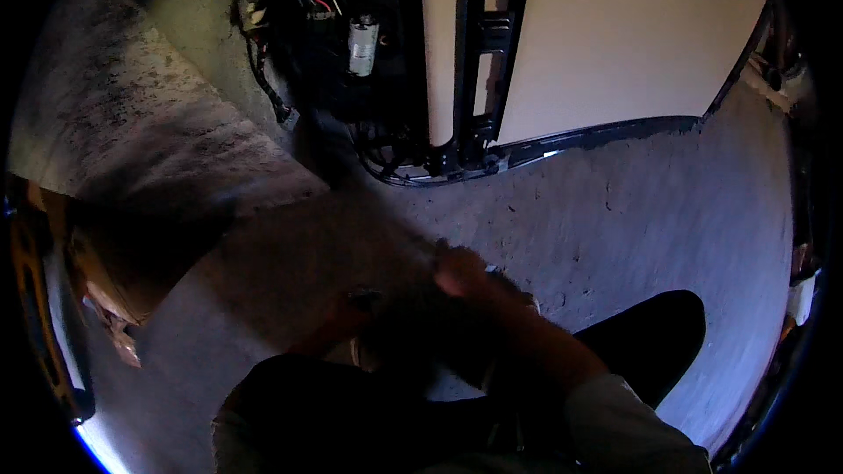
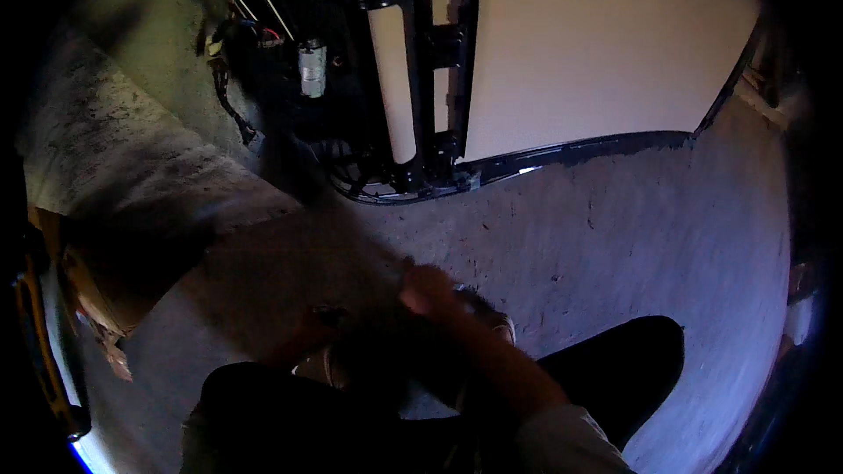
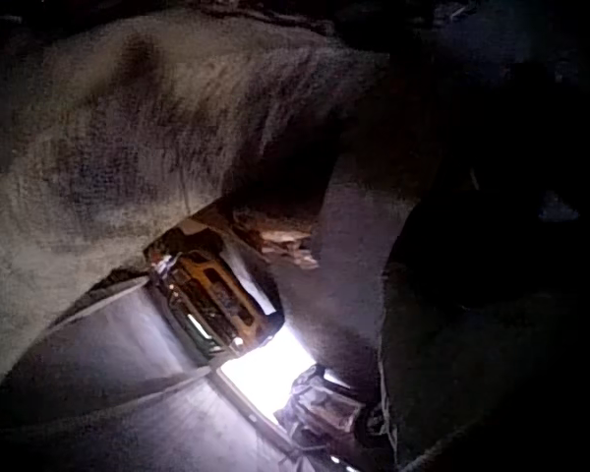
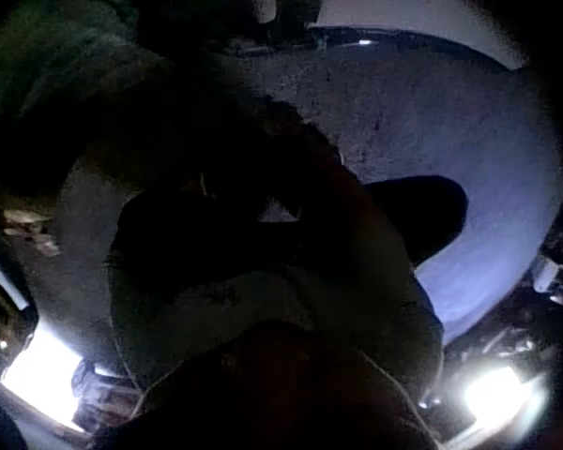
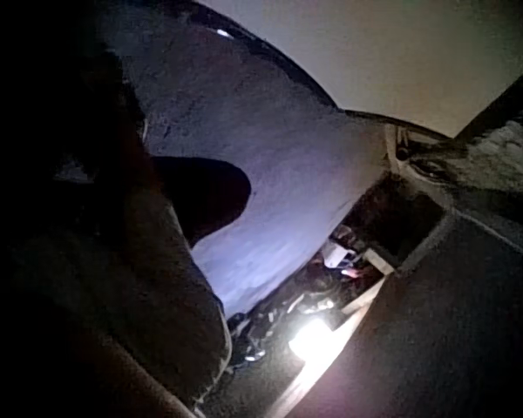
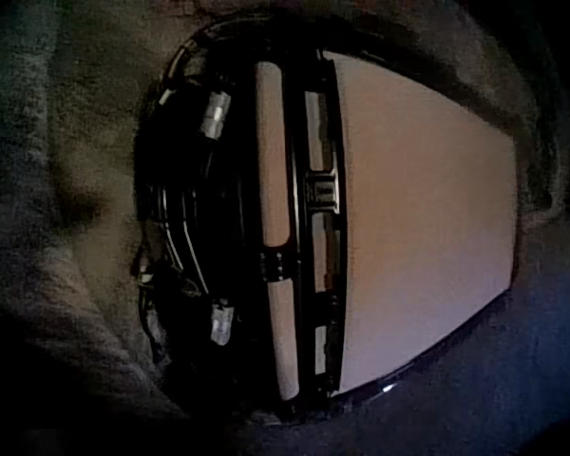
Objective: The person works on the internal components and motor of a sunroof assembly using a screwdriver and then picks up the entire frame.
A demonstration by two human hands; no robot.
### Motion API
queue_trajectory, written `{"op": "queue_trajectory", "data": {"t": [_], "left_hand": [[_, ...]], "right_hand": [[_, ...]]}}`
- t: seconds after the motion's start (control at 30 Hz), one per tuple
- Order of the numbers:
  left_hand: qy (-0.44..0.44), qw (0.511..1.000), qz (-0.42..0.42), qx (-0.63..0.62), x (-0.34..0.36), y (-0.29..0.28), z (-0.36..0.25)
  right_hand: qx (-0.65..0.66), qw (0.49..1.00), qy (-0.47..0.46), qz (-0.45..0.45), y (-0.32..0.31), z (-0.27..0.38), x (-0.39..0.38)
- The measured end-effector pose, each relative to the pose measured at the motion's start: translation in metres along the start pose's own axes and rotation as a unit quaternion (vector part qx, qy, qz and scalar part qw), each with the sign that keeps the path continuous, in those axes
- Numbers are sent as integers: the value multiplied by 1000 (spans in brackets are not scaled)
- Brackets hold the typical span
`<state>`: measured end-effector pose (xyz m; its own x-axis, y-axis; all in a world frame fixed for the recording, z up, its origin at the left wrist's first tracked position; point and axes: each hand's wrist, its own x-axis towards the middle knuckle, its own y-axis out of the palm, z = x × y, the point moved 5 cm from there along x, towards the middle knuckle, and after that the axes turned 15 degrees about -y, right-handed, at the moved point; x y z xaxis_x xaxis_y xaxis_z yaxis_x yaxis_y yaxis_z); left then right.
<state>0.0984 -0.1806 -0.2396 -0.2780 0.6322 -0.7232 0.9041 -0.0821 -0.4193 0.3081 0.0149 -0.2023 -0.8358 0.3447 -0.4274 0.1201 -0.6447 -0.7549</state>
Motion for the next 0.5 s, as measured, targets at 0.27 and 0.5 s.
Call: {"op": "queue_trajectory", "data": {"t": [0.27, 0.5], "left_hand": [[-168, 976, -46, -131, 15, -14, 48], [-117, 989, 9, -93, 10, -4, 40]], "right_hand": [[32, 980, -16, -194, 81, 61, -8], [62, 980, 40, -186, 77, 64, -15]]}}
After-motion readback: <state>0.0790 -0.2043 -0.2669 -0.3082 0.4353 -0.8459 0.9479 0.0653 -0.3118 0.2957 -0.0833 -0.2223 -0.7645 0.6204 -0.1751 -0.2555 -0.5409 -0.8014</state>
